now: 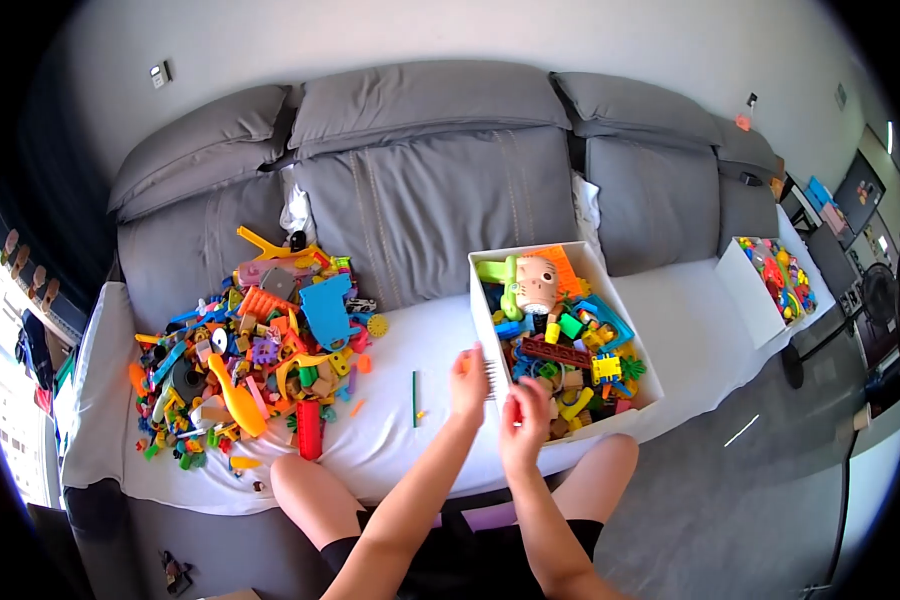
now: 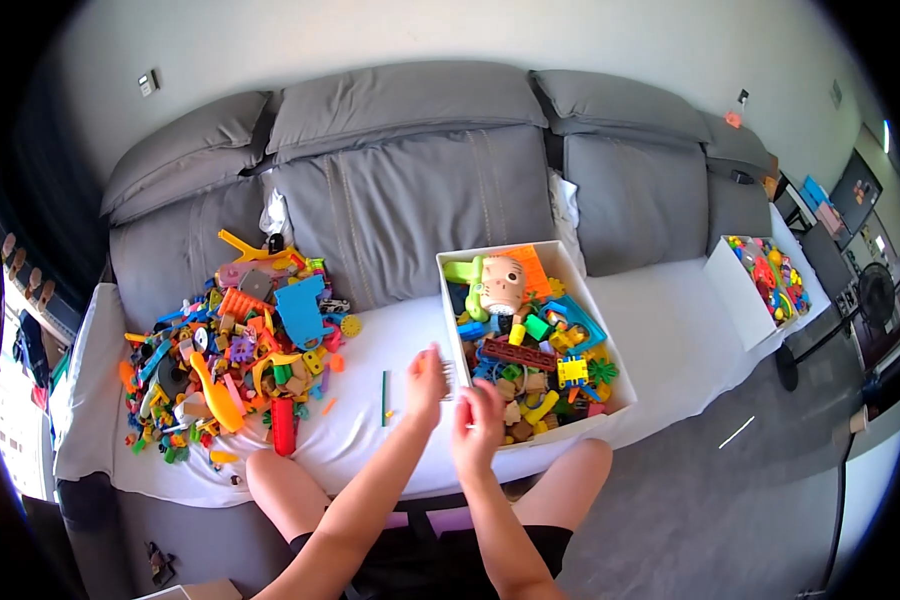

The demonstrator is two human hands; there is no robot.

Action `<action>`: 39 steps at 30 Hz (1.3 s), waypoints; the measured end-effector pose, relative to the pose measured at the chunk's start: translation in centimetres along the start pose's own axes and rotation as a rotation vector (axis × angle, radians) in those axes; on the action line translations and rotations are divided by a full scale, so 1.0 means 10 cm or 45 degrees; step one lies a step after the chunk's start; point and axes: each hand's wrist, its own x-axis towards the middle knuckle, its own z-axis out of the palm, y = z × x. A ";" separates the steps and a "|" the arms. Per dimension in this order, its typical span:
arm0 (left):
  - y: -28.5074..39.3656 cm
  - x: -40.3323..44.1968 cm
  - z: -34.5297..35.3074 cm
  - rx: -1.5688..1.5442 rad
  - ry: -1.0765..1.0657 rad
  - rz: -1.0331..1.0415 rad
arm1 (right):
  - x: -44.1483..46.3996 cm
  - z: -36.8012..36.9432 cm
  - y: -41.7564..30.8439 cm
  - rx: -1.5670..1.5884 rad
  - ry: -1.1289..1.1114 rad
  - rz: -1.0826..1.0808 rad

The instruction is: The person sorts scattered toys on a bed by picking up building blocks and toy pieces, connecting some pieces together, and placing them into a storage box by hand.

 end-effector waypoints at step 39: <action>-0.86 0.53 -2.27 1.233 0.476 0.467 | -0.81 1.80 1.15 -0.072 -0.857 0.538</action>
